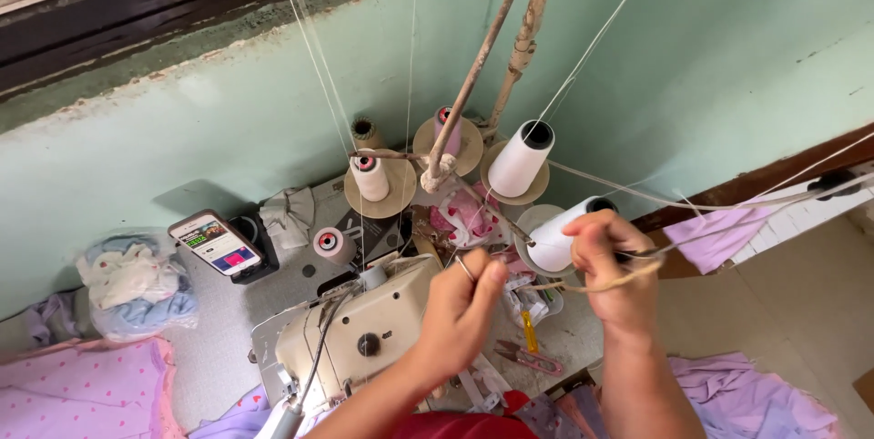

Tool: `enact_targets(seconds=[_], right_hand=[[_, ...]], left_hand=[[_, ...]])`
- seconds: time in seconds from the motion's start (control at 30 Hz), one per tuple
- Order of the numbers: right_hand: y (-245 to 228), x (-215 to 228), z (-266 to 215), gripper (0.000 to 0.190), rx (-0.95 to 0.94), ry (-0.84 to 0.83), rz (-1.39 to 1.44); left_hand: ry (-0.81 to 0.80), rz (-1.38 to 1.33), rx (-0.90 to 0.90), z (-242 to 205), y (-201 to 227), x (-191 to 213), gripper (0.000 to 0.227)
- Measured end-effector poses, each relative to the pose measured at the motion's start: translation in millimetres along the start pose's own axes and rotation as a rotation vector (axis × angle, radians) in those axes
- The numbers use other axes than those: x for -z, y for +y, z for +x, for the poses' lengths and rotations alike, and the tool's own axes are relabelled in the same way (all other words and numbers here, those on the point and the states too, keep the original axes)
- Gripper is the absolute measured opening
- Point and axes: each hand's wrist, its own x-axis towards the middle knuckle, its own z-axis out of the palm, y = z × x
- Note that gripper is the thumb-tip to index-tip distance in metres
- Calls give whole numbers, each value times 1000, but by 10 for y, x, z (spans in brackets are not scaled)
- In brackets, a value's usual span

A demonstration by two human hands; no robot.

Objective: The person threads a sewing machine by guiding white thread through a metal guide and a needle. They use a small tool to assist in threading and scissors to cut the thread.

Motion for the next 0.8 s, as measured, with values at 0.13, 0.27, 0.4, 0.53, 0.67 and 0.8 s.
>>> enact_targets(seconds=[0.13, 0.27, 0.4, 0.53, 0.67, 0.8], right_hand=[[-283, -283, -9, 21, 90, -88, -755], [-216, -243, -67, 40, 243, -53, -845], [-136, -206, -145, 52, 276, 21, -771], [-103, -178, -247, 57, 266, 90, -733], [-63, -61, -332, 57, 247, 142, -755], [6, -58, -424, 57, 214, 94, -800]], left_hand=[[9, -120, 281, 234, 74, 25, 29], [2, -557, 427, 362, 12, -62, 33], [66, -624, 367, 441, 23, -259, 23], [115, -657, 336, 437, -70, -356, 20], [130, -633, 301, 392, -42, -302, 24], [138, -602, 272, 388, -200, -322, 24]])
